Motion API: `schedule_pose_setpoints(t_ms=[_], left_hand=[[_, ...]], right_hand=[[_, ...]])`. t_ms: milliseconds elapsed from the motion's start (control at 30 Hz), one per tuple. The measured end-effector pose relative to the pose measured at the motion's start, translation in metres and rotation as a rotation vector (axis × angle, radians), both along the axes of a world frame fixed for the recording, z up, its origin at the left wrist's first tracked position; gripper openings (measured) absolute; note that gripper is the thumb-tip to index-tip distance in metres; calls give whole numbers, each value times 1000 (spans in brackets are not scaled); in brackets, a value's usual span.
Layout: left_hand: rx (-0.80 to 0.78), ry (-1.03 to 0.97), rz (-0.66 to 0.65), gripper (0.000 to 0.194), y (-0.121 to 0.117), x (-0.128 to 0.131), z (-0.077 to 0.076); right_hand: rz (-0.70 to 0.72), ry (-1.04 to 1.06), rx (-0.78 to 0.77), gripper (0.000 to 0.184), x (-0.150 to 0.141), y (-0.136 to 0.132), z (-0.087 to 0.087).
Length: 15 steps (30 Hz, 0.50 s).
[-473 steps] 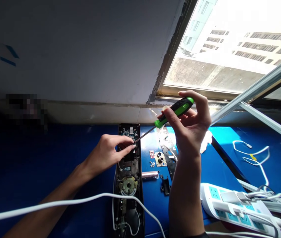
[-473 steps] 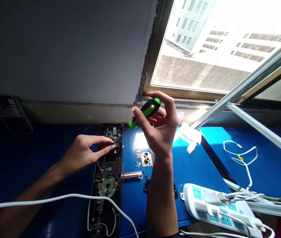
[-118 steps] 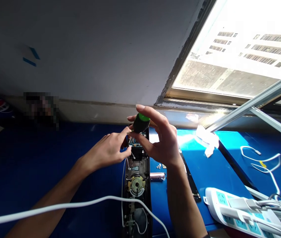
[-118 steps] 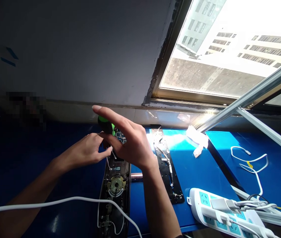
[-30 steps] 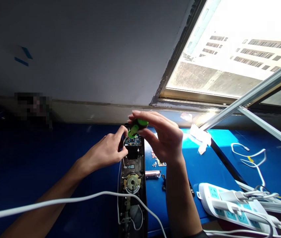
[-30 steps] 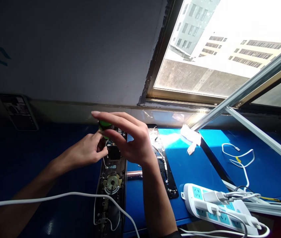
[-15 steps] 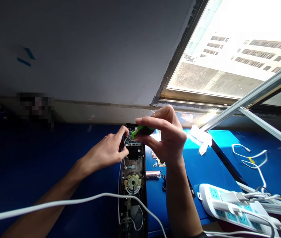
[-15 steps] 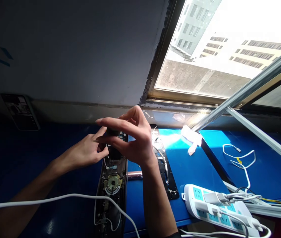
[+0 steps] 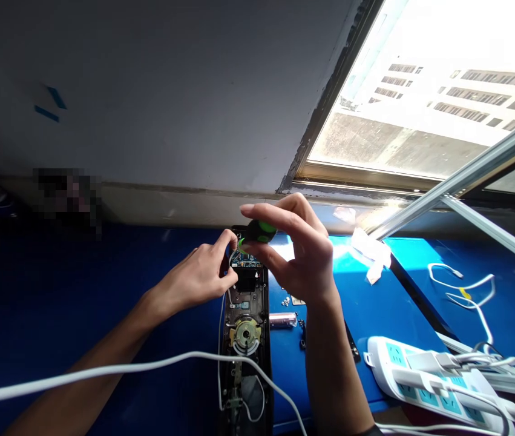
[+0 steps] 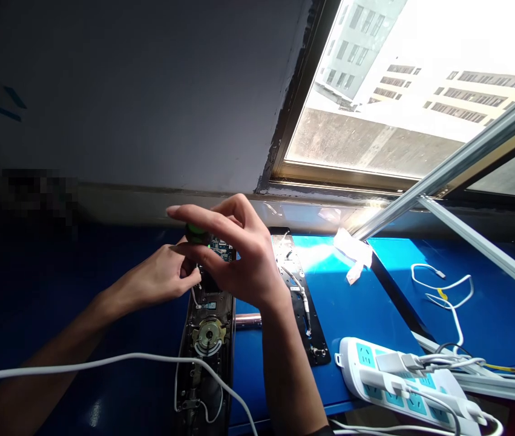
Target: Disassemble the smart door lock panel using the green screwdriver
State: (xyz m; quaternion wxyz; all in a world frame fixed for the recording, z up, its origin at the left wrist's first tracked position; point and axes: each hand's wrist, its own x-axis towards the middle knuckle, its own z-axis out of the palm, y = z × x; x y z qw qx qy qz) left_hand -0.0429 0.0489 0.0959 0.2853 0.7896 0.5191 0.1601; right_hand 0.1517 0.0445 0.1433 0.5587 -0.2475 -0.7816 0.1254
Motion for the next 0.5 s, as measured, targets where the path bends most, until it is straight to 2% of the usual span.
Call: schedule_pose_setpoints(t_ms=[100, 167, 267, 400, 500], left_hand=[[-7, 1, -6, 28, 2, -1, -5], [-9, -12, -8, 35, 3, -2, -6], [-27, -39, -13, 37, 3, -4, -4], [-42, -60, -9, 33, 1, -6, 4], [-24, -30, -9, 38, 0, -8, 9]], right_hand=[[143, -35, -87, 42, 1, -2, 0], [176, -34, -130, 45, 2, -2, -1], [60, -5, -118, 47, 6, -1, -3], [-161, 42, -6, 51, 16, 4, -6], [-232, 50, 55, 48, 26, 6, -5]])
